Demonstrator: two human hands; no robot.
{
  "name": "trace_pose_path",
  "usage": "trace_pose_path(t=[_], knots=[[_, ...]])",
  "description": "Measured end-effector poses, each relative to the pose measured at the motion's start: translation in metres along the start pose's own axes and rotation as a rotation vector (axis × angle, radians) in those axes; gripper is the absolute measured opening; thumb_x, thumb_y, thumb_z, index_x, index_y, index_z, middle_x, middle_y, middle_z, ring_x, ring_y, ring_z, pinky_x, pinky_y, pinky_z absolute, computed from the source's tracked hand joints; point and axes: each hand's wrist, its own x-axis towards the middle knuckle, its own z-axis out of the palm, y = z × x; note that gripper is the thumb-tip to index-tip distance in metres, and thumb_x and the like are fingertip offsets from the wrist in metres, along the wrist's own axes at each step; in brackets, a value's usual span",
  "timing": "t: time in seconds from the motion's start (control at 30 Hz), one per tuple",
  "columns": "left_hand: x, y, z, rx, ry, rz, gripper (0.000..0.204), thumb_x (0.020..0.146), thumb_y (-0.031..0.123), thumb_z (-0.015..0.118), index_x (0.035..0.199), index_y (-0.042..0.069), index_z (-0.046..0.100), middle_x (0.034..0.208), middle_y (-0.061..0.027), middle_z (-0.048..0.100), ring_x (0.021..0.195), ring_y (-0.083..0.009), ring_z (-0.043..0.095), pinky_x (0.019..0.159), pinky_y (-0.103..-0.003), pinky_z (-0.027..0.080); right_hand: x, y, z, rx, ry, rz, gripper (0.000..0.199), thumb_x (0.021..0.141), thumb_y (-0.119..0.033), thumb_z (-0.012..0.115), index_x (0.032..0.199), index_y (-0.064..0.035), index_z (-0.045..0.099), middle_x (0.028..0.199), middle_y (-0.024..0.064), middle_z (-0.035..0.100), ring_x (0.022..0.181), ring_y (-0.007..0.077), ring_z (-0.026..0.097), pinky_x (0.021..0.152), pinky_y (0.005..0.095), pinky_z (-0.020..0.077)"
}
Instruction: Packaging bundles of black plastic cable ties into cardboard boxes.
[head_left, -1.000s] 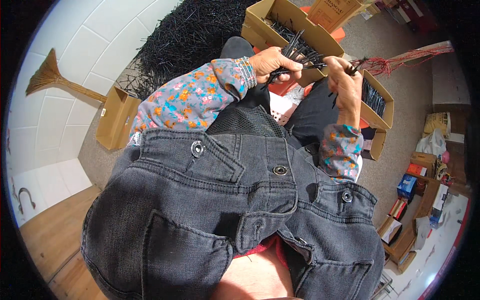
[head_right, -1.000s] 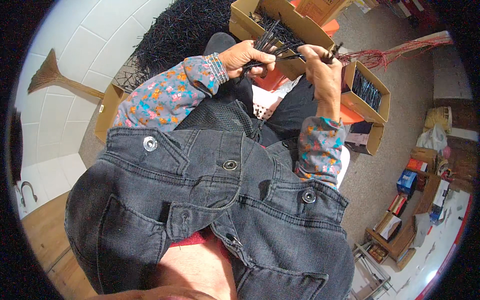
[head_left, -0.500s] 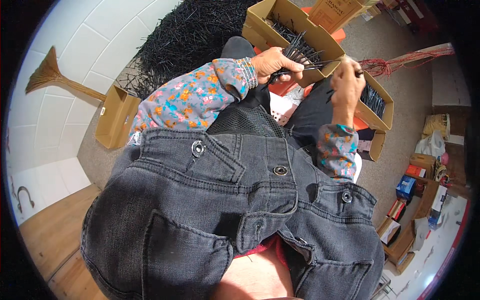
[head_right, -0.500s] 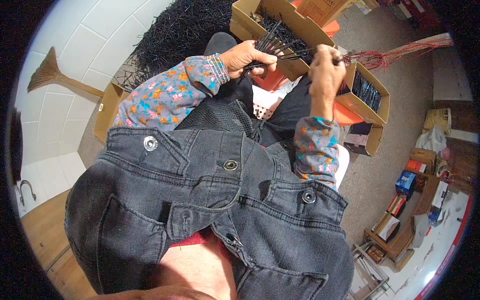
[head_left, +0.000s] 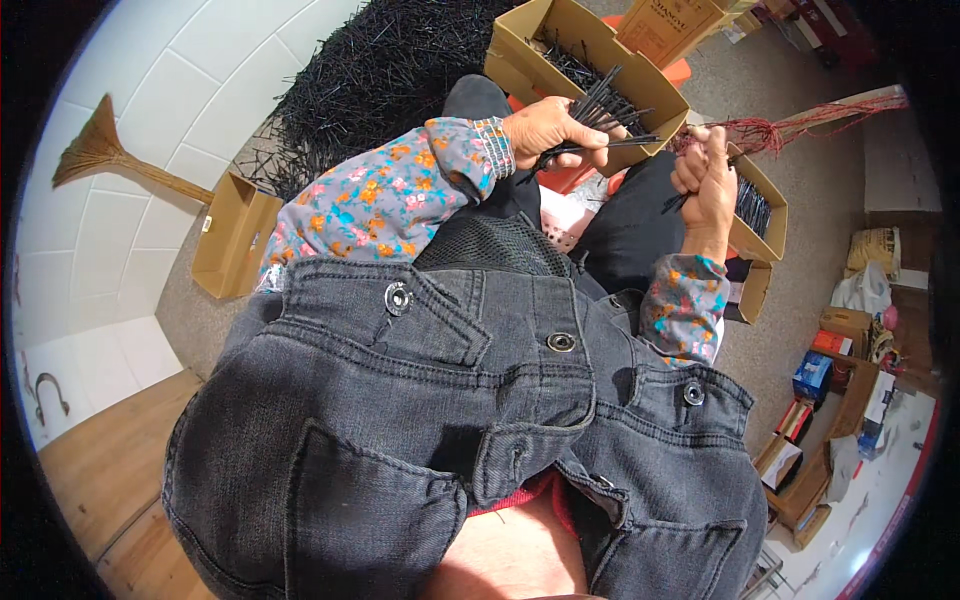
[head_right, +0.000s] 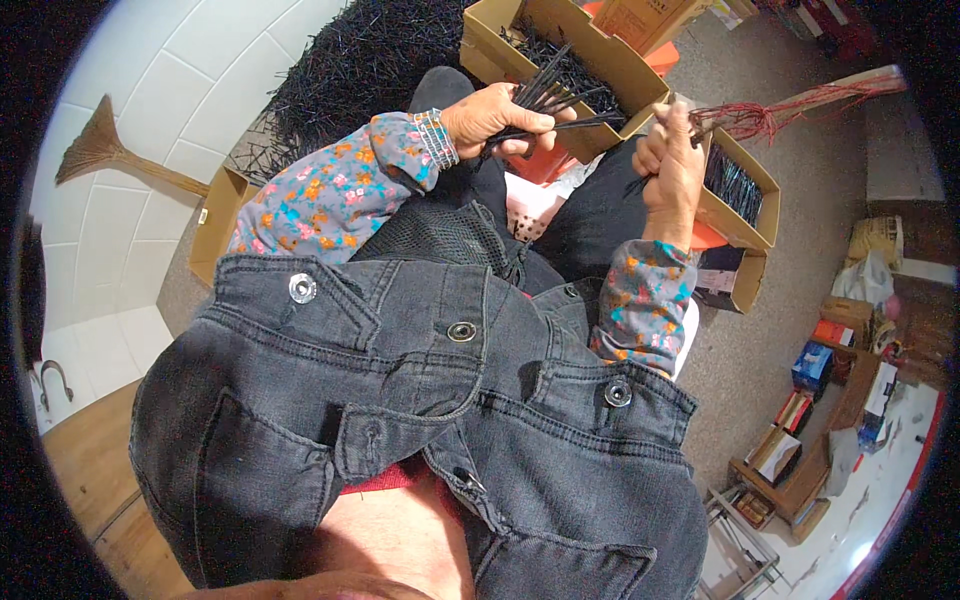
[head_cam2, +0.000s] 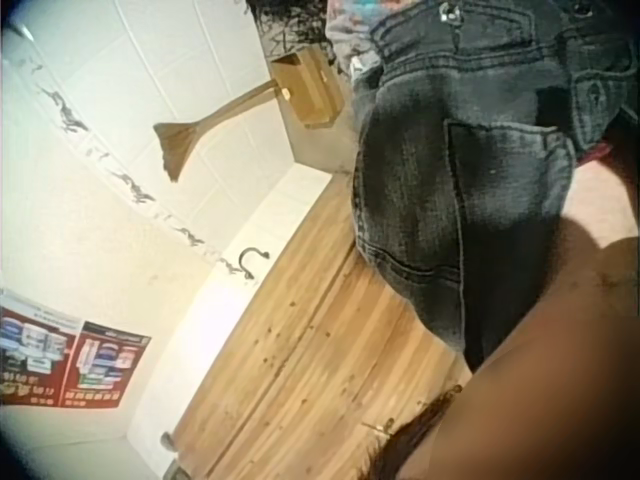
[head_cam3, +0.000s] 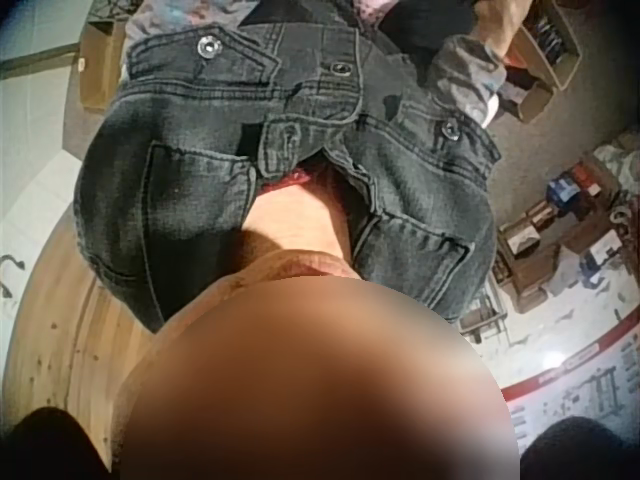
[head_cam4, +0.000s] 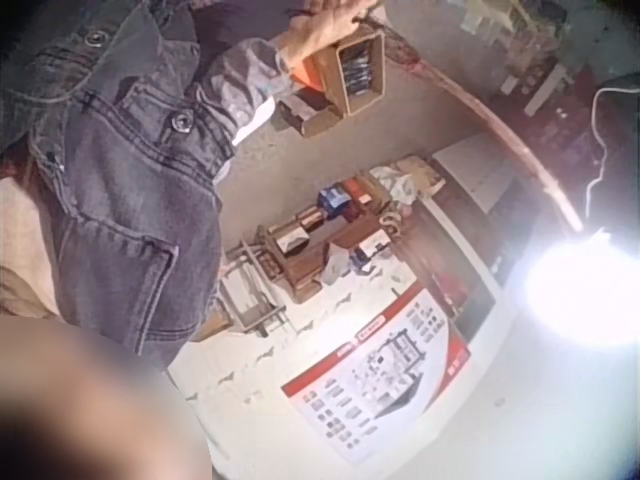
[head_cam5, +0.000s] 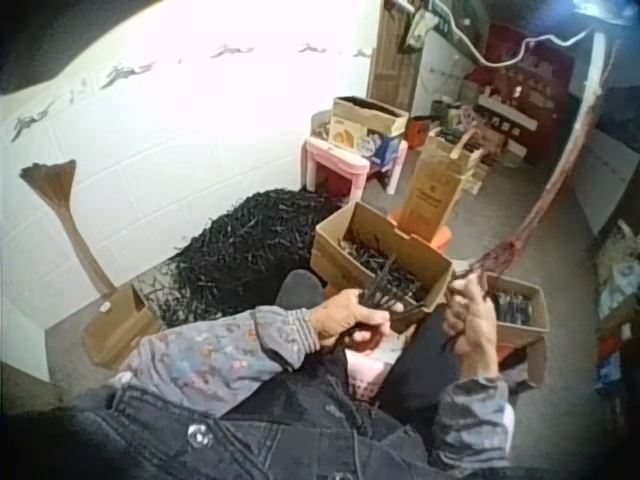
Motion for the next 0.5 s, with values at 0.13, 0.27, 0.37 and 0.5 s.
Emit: trace_pose_path(t=[0.13,0.27,0.37,0.5], knots=[[0.003,0.001,-0.003,-0.027,-0.031,0.009,0.031,0.082,0.011,0.06,0.111,0.002,0.053,0.073,-0.0069,0.061,0.046,-0.0062,0.047,0.038,-0.017,0.034,0.001,0.006,0.005,-0.094,0.032,0.132,0.031,0.091,-0.032,0.05,0.091,-0.0018,0.053,0.053,-0.0045,0.028,0.04,0.0051,0.027,0.035,0.0196,0.0225],[0.002,0.003,-0.004,-0.019,-0.027,0.009,0.032,0.083,0.012,0.059,0.112,0.002,0.053,0.074,-0.0065,0.061,0.047,-0.0065,0.048,0.038,-0.018,0.035,0.002,0.014,0.014,-0.071,0.03,0.132,0.033,0.09,-0.034,0.051,0.09,-0.0012,0.053,0.051,-0.0056,0.028,0.04,0.0047,0.027,0.035,0.0194,0.0218],[0.0,0.003,-0.002,-0.028,-0.023,-0.007,0.034,0.083,0.014,0.06,0.114,0.001,0.052,0.074,-0.006,0.061,0.047,-0.0065,0.049,0.038,-0.018,0.036,0.005,0.019,0.021,-0.045,0.066,0.089,0.034,0.089,-0.035,0.052,0.09,-0.001,0.053,0.051,-0.006,0.028,0.039,0.0047,0.028,0.035,0.0192,0.0214],[0.002,0.003,0.002,0.003,-0.025,-0.017,0.03,0.083,0.014,0.06,0.109,0.001,0.053,0.074,-0.0055,0.061,0.046,-0.0062,0.048,0.036,-0.018,0.035,0.008,0.021,0.037,-0.064,0.11,0.032,0.032,0.089,-0.034,0.053,0.083,-0.0021,0.054,0.053,-0.0052,0.034,0.038,0.0056,0.029,0.033,0.021,0.0225]])
